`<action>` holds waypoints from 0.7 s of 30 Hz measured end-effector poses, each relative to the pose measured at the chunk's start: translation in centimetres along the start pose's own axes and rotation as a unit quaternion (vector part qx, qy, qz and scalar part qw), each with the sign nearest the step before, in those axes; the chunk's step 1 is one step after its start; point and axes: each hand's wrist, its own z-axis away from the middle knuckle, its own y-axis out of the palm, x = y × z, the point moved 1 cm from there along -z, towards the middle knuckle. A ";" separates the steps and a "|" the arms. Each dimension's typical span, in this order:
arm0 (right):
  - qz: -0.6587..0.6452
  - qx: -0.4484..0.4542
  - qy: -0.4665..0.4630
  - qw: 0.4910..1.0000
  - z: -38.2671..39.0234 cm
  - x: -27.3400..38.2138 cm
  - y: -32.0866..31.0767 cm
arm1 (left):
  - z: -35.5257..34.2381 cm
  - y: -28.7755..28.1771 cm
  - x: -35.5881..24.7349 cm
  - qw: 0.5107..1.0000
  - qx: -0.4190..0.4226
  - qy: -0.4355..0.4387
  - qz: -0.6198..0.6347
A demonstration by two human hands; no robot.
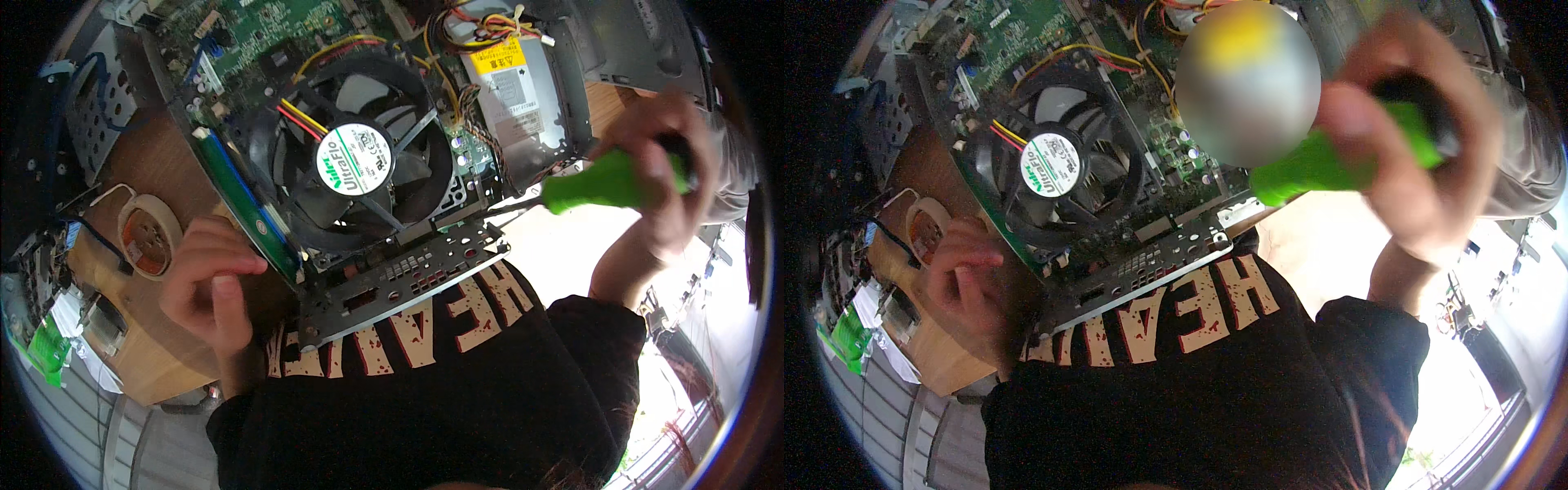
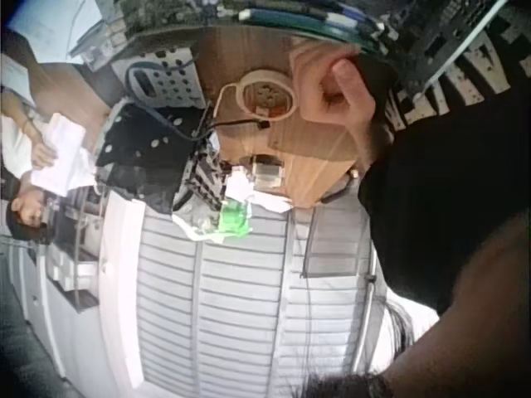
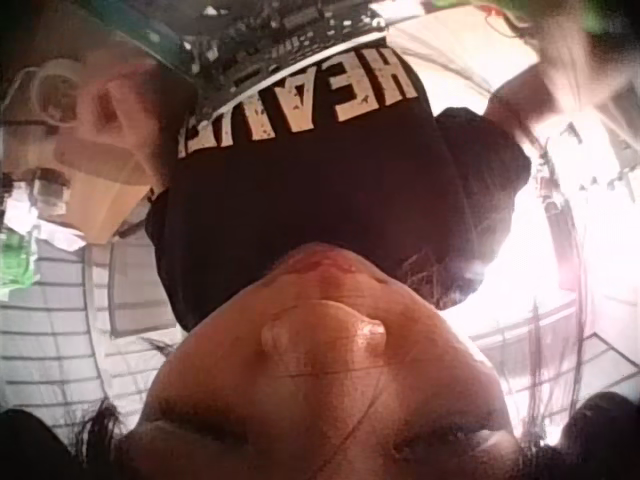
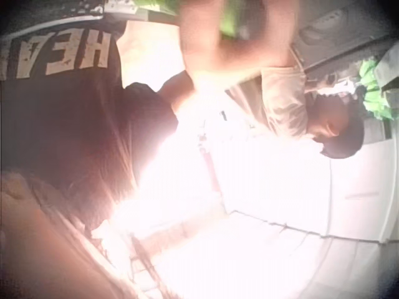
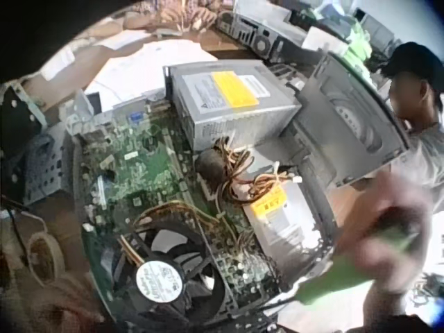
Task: The person uses a screwdriver to remove and replace screws on a computer motherboard and case, handling a cooling fan and small metal components by hand while working inside the open chassis on a wooden table.
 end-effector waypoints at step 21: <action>-0.486 -0.002 -0.116 0.866 -10.6 3.3 -2.4 | -1.3 0.0 -2.3 0.993 -0.020 0.068 -0.098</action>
